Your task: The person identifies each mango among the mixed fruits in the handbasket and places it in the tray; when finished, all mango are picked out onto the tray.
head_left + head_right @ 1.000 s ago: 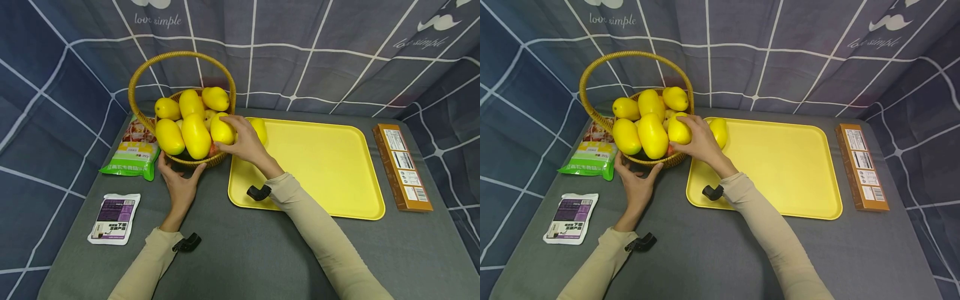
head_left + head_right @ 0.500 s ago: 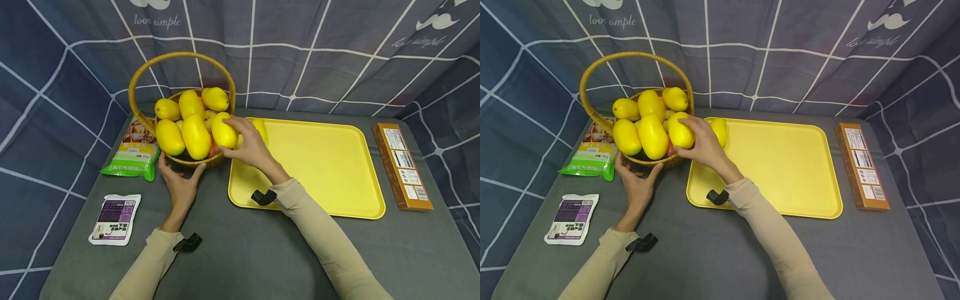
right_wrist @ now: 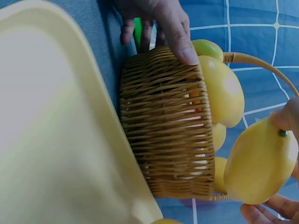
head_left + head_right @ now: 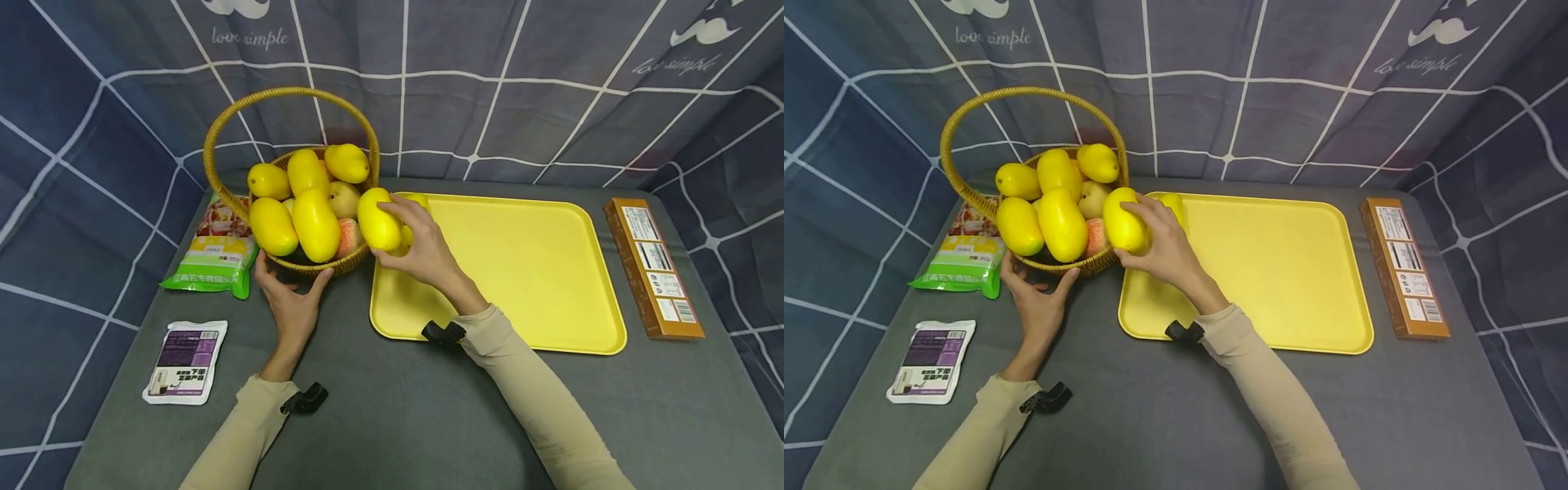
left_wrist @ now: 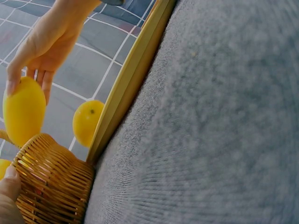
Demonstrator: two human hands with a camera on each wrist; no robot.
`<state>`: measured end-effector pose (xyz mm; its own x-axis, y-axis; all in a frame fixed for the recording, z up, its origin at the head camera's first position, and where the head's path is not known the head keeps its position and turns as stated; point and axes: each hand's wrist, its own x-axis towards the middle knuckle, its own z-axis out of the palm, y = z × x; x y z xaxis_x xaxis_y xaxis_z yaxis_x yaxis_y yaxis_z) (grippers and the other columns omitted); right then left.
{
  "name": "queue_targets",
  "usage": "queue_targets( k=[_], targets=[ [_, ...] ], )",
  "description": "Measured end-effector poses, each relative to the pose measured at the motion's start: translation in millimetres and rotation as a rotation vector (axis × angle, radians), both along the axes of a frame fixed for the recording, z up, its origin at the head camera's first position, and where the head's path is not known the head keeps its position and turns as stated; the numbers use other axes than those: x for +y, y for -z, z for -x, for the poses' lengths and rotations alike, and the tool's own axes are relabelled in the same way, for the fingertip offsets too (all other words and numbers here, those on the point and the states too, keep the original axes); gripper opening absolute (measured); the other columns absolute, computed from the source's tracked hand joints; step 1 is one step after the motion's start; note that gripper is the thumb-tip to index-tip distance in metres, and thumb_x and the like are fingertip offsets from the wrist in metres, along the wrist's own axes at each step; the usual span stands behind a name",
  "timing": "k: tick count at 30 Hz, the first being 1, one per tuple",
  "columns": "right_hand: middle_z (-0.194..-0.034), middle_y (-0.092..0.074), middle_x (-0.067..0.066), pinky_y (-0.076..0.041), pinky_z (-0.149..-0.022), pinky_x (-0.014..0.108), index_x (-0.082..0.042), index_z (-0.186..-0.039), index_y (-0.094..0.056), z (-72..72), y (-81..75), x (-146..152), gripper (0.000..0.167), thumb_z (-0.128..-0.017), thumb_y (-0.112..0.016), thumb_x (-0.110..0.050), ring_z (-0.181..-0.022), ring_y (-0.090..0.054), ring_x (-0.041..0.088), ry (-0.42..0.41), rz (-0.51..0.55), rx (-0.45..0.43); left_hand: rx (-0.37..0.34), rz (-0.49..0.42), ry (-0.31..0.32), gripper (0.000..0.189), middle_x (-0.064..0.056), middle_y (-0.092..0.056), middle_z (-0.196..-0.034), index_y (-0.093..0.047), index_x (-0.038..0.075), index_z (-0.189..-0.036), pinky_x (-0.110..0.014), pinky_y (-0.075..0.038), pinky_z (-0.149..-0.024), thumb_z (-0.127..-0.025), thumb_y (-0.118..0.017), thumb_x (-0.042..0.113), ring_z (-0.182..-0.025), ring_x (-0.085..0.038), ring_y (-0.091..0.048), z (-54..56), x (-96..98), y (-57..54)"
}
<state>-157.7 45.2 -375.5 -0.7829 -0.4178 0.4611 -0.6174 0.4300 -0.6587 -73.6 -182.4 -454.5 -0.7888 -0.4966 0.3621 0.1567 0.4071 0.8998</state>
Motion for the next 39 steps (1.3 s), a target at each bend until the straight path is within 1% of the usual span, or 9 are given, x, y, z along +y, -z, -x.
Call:
queue_targets(
  k=[2,7,12,14,18,21,25,29,39],
  targets=[
    [-0.148,-0.046,0.009,-0.038,-0.109,0.044,-0.016,-0.136,-0.057,-1.9,1.3,2.7,0.068,-0.075,-0.082,-0.029,-0.136,-0.042,0.023,0.005,0.0,0.0,-0.003,-0.001,0.0,0.104,-0.002,-0.025,-0.154,-0.014,0.02,-0.154,-0.031,-0.038,-0.081,-0.077,-0.085,0.027,-0.13,-0.024,-0.038,1.5,-2.8,5.1],
    [-0.148,-0.047,0.008,-0.037,-0.11,0.044,-0.016,-0.136,-0.057,-6.9,3.8,12.0,0.068,-0.073,-0.083,-0.027,-0.136,-0.042,0.025,0.022,0.027,0.028,-0.021,-0.016,0.006,0.104,-0.001,-0.023,-0.155,-0.013,0.023,-0.153,-0.031,-0.038,-0.081,-0.078,-0.084,0.024,-0.132,-0.022,-0.037,1.2,-3.4,5.1],
    [-0.147,-0.048,0.009,-0.037,-0.11,0.045,-0.014,-0.135,-0.058,-6.1,11.3,22.9,0.068,-0.072,-0.083,-0.022,-0.135,-0.042,0.027,0.052,0.048,0.03,-0.026,-0.014,0.0,0.106,-0.004,-0.023,-0.155,-0.013,0.018,-0.154,-0.034,-0.038,-0.081,-0.076,-0.086,0.02,-0.133,-0.023,-0.037,1.8,-2.8,4.5],
    [-0.146,-0.049,0.01,-0.038,-0.109,0.046,-0.013,-0.134,-0.058,-4.7,15.3,26.8,0.068,-0.072,-0.083,-0.021,-0.135,-0.043,0.028,0.068,0.053,0.022,-0.026,-0.018,0.0,0.106,-0.007,-0.022,-0.156,-0.013,0.014,-0.154,-0.036,-0.038,-0.081,-0.076,-0.085,0.016,-0.133,-0.027,-0.036,1.4,-1.1,1.4],
    [-0.145,-0.049,0.012,-0.038,-0.109,0.046,-0.013,-0.134,-0.058,-2.2,21.0,33.1,0.068,-0.072,-0.084,-0.021,-0.135,-0.043,0.028,0.087,0.053,0.016,-0.024,-0.028,0.008,0.103,-0.016,-0.022,-0.154,-0.013,0.004,-0.152,-0.038,-0.037,-0.081,-0.077,-0.083,0.01,-0.132,-0.033,-0.036,-3.8,7.0,-16.1],
    [-0.145,-0.048,0.013,-0.038,-0.108,0.048,-0.012,-0.134,-0.058,0.4,23.1,37.3,0.068,-0.071,-0.084,-0.021,-0.134,-0.044,0.03,0.092,0.051,0.02,-0.025,-0.035,0.015,0.1,-0.019,-0.022,-0.154,-0.014,0.0,-0.151,-0.04,-0.037,-0.082,-0.079,-0.082,0.009,-0.133,-0.035,-0.035,-7.8,12.0,-28.0],
    [-0.146,-0.048,0.014,-0.037,-0.108,0.05,-0.011,-0.133,-0.059,5.6,24.6,43.4,0.067,-0.072,-0.083,-0.021,-0.135,-0.043,0.031,0.099,0.038,0.022,-0.03,-0.045,0.014,0.099,-0.019,-0.021,-0.154,-0.014,0.0,-0.151,-0.042,-0.038,-0.083,-0.079,-0.081,0.009,-0.134,-0.034,-0.034,-9.4,13.5,-31.1],
    [-0.148,-0.046,0.014,-0.035,-0.109,0.052,-0.011,-0.134,-0.058,12.5,27.3,52.3,0.067,-0.072,-0.083,-0.019,-0.136,-0.042,0.032,0.124,0.031,0.009,-0.03,-0.054,0.013,0.1,-0.018,-0.021,-0.155,-0.013,0.001,-0.152,-0.042,-0.038,-0.084,-0.079,-0.081,0.009,-0.134,-0.034,-0.034,-9.7,13.4,-30.0],
    [-0.15,-0.042,0.016,-0.034,-0.11,0.053,-0.011,-0.136,-0.056,27.4,35.7,80.0,0.068,-0.074,-0.084,-0.016,-0.136,-0.039,0.034,0.219,0.0,-0.068,-0.024,-0.045,0.02,0.1,-0.019,-0.021,-0.155,-0.013,0.0,-0.151,-0.042,-0.037,-0.083,-0.079,-0.081,0.008,-0.135,-0.034,-0.034,-8.7,12.7,-29.0]
  ],
)
